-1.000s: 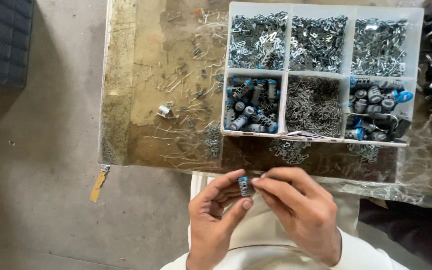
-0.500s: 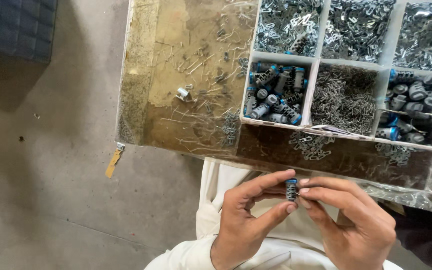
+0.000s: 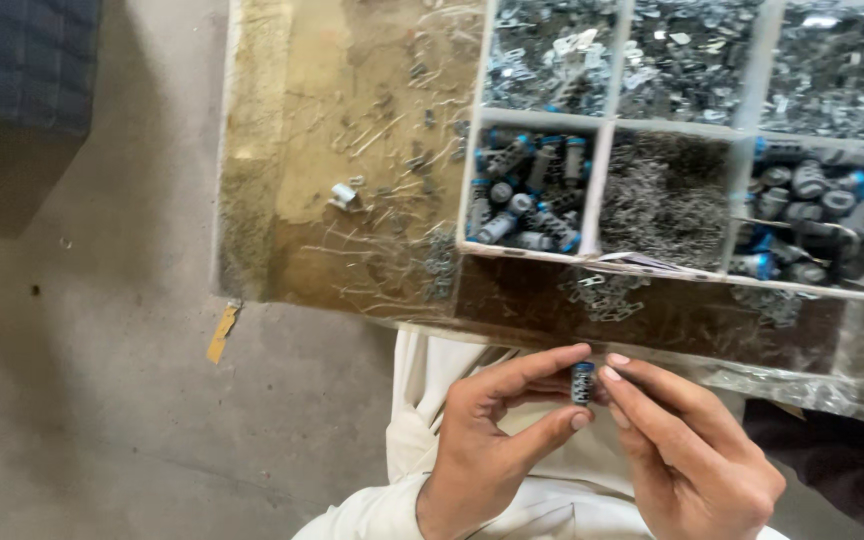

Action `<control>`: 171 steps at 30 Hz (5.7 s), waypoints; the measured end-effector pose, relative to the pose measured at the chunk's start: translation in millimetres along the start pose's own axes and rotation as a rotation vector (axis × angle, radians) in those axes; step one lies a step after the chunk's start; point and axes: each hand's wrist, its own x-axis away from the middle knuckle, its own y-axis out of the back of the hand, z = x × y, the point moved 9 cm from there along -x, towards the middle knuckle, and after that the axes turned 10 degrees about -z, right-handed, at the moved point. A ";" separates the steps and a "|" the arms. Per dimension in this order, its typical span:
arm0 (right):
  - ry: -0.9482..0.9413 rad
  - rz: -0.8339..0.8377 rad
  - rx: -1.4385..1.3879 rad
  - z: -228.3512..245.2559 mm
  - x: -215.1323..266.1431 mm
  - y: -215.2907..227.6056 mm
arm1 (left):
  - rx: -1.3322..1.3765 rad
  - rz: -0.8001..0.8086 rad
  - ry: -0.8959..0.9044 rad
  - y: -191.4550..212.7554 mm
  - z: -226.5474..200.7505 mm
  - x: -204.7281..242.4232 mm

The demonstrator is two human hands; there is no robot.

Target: The person assembles small lock cylinders by inserting metal pins into a cylindrical housing and securing them with a blue cap. The person repeatedly picks up pins from a compartmentalized tray and inserts them into the cylinder, then places the completed unit into a separate compartment.

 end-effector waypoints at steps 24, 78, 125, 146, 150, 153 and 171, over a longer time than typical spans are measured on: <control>0.182 -0.076 0.418 -17.1 -25.3 37.4 | -0.024 -0.012 0.118 -19.5 27.3 -5.6; 0.562 0.245 0.356 70.0 -36.6 -105.3 | 0.103 -0.365 -0.100 88.3 -9.6 8.6; 0.281 0.134 0.210 40.4 -15.4 -53.3 | 0.045 -0.164 -0.065 50.1 -11.2 4.5; 0.081 0.119 0.022 27.3 -12.0 -41.0 | -0.080 -0.080 -0.133 31.1 -27.1 4.6; -0.048 0.119 -0.155 2.7 -8.7 -36.4 | -0.198 -0.045 -0.201 25.5 -35.0 7.4; -0.034 0.099 -0.111 -9.6 -1.8 -28.1 | -0.273 -0.047 -0.266 25.1 -40.1 11.9; 0.202 -0.324 -0.041 -15.7 -76.4 69.8 | -0.108 -0.057 -0.297 25.2 1.7 6.3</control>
